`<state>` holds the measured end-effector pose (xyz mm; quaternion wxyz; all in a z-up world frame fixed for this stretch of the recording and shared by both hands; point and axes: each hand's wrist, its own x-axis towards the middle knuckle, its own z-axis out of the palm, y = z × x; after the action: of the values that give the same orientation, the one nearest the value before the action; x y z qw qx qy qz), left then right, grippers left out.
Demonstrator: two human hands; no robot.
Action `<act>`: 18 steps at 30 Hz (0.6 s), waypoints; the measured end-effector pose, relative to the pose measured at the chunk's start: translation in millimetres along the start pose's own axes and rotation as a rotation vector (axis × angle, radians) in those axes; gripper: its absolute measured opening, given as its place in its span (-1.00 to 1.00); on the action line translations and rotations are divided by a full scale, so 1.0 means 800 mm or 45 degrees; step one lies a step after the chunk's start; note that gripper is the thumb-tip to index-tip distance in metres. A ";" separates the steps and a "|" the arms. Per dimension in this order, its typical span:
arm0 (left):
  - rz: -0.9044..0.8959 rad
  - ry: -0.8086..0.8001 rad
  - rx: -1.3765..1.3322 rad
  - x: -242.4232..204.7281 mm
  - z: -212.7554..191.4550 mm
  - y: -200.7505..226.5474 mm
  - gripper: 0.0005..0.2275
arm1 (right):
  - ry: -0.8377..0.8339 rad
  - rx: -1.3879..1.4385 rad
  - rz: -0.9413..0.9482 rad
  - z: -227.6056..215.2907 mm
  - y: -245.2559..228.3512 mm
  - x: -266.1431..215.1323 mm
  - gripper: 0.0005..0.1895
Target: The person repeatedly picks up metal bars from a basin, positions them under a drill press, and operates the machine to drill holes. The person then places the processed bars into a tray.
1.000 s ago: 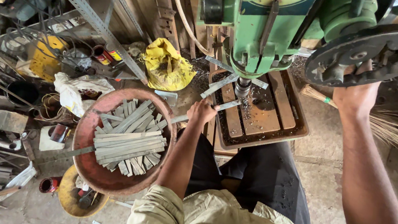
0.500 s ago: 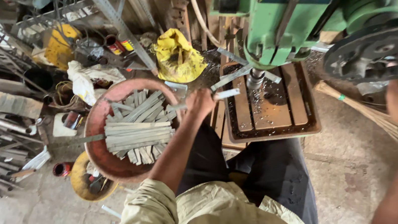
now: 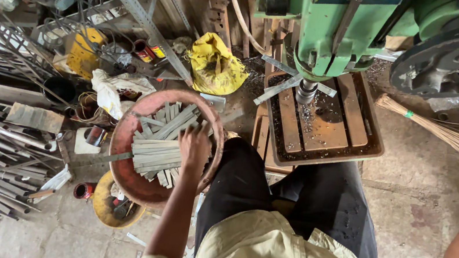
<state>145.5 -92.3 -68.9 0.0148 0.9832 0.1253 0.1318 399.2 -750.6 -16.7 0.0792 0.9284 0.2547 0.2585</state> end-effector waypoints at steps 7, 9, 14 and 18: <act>-0.472 -0.025 -0.397 -0.026 -0.002 -0.031 -0.78 | 0.032 0.494 0.490 -0.060 -0.043 0.024 -0.62; -0.612 0.350 -1.226 -0.006 -0.032 -0.023 -0.88 | 0.125 0.020 0.067 -0.089 -0.047 0.024 -0.76; -1.236 0.624 -2.407 0.043 -0.061 0.070 -0.37 | 0.171 0.192 0.028 -0.149 -0.071 0.052 -0.80; -1.383 0.556 -2.871 0.064 0.040 0.142 -0.46 | 0.014 0.186 0.072 -0.172 -0.079 0.062 -0.83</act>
<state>229.2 -189.6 -79.7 0.8712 0.2055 0.3292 0.3005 336.5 -668.5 105.0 0.0023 0.9371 0.2469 0.2466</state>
